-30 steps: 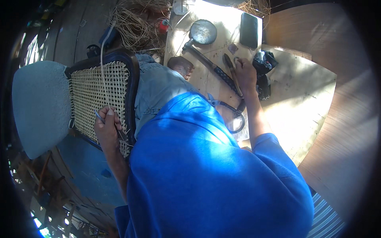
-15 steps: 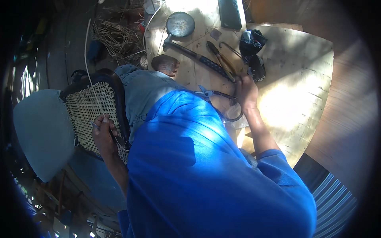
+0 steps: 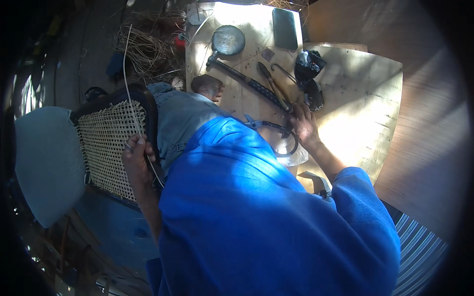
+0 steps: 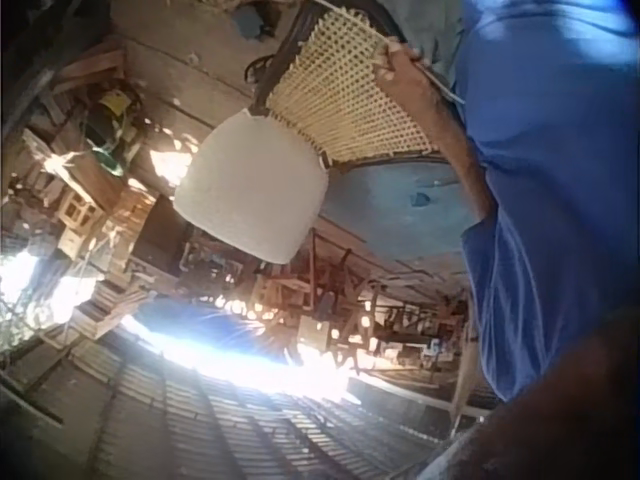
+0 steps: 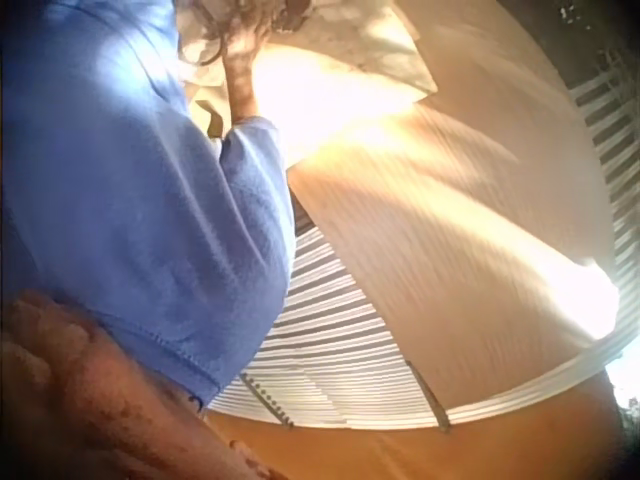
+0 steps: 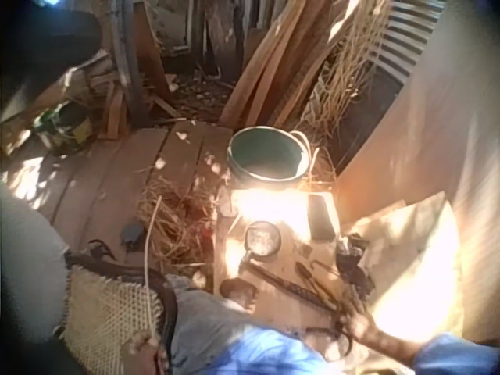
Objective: Repairing the cane mesh of a chair seat using a tool and new rattan strips.
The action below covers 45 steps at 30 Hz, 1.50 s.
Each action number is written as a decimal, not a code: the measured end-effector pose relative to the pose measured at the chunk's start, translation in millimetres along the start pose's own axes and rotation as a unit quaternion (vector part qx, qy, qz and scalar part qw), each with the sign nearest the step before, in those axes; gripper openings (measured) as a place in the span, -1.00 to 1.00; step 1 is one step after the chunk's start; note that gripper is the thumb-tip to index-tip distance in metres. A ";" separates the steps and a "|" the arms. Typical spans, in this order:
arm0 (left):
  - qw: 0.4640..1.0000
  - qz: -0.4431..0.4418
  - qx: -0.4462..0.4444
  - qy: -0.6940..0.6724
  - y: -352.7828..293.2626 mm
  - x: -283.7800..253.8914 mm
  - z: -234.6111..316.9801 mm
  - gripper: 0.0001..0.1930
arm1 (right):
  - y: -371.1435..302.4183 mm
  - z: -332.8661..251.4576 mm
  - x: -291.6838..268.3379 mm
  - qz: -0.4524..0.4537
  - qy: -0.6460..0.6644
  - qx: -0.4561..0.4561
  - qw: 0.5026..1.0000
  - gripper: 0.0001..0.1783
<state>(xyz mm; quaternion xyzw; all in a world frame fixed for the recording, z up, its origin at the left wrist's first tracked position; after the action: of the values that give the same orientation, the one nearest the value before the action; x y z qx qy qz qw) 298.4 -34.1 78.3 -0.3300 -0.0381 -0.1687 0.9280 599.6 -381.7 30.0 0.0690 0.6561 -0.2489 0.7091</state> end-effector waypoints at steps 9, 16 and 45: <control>0.999 -0.030 0.011 -0.009 2.2 5.9 0.9 -0.90 | 21.0 6.7 -53.0 0.065 -0.043 -0.086 0.993 -0.72; 0.998 -0.039 -0.023 0.040 9.3 18.6 -5.7 -0.92 | 40.6 55.6 -47.9 -0.205 -0.120 0.145 0.960 -0.85; 0.990 0.056 0.049 0.120 -47.9 -17.4 35.2 -0.83 | 165.1 -308.4 -182.8 -0.144 0.605 -0.302 0.722 -0.58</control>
<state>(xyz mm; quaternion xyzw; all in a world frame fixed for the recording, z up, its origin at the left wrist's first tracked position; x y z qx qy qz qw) 267.3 -41.8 131.3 -0.2632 0.0840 -0.1526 0.9489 393.8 -59.8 128.7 -0.1079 0.9882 -0.0420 0.1000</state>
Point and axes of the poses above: each hand's wrist, its own y-axis towards the middle knuckle, its own x-axis out of the palm, z = x × y, the point moved 9 cm from there along y, towards the middle knuckle, and after that the axes turned 10 degrees about -y, right-handed, at the moved point
